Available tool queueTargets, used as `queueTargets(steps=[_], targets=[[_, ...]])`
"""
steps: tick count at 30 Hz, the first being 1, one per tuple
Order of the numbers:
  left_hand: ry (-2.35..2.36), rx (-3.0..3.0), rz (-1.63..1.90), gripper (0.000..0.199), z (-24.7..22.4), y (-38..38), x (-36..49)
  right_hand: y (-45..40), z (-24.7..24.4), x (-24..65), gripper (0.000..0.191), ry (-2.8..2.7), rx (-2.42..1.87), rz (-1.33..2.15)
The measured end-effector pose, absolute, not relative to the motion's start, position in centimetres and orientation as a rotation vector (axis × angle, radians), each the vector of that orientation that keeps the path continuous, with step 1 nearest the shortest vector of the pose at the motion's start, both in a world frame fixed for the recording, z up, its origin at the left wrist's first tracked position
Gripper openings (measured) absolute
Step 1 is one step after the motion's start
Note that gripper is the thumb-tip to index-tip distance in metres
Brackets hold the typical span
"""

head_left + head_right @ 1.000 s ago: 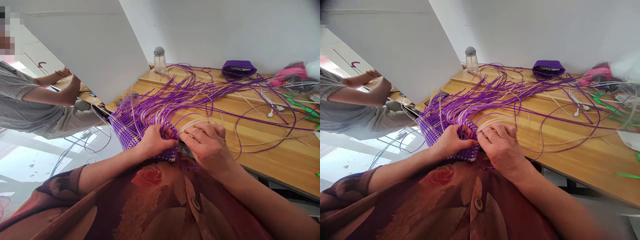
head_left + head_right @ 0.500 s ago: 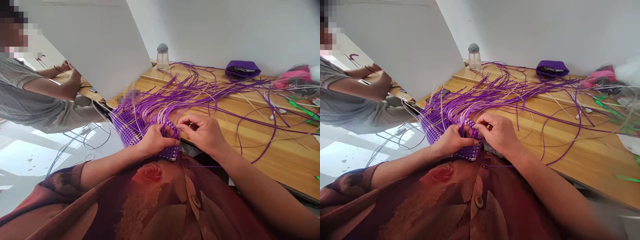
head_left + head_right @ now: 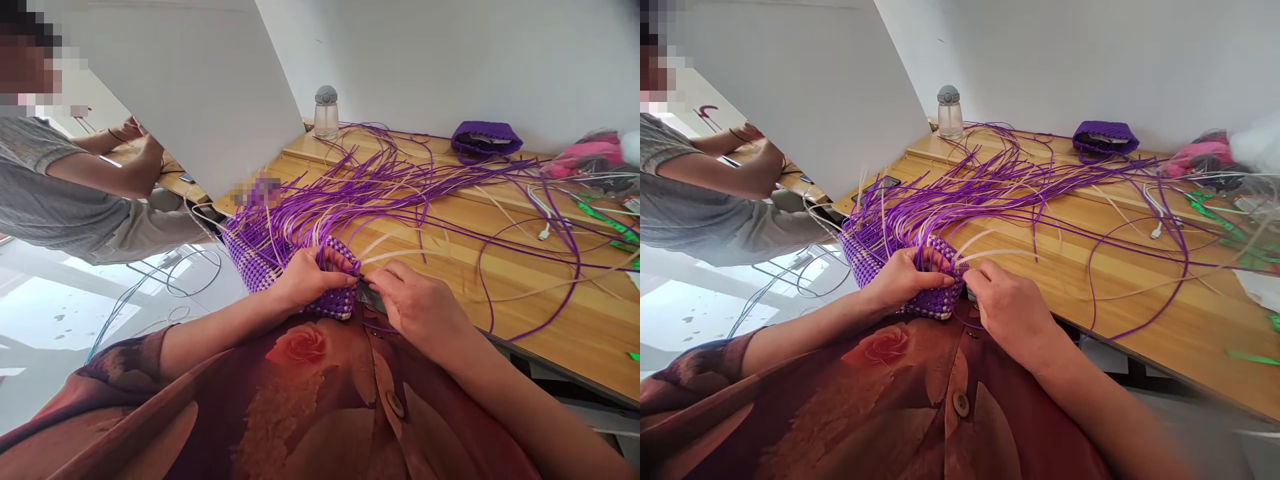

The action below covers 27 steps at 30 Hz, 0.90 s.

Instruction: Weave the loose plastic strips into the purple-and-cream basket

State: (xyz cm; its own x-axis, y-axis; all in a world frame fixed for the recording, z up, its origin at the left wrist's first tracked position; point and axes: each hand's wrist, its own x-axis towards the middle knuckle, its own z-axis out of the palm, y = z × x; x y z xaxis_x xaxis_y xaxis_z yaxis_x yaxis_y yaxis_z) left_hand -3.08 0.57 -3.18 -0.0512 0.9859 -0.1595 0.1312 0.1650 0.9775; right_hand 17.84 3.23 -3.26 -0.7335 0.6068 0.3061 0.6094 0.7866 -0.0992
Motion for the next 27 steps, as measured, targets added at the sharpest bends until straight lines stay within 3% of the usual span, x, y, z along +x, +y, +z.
queueTargets(steps=[6, 11, 17, 27], targets=[[1.398, 1.139, 1.064, 0.030, -3.3, 0.6, -3.0, 3.0, -3.1, 17.0, 0.029, -2.453, -0.899, 0.365], [1.398, 1.145, 1.025, 0.025, -3.4, 0.7, -3.1, 2.9, -3.9, 15.6, 0.014, -2.212, -0.906, 0.422], [1.430, 1.138, 0.999, 0.026, -3.7, 0.8, -3.3, 4.0, -4.1, 15.3, 0.013, -1.957, -1.023, 0.983], [1.542, 1.372, 0.989, 0.030, -3.3, 0.8, -3.2, 4.9, -4.7, 15.6, 0.020, -1.873, -1.064, 1.245]])
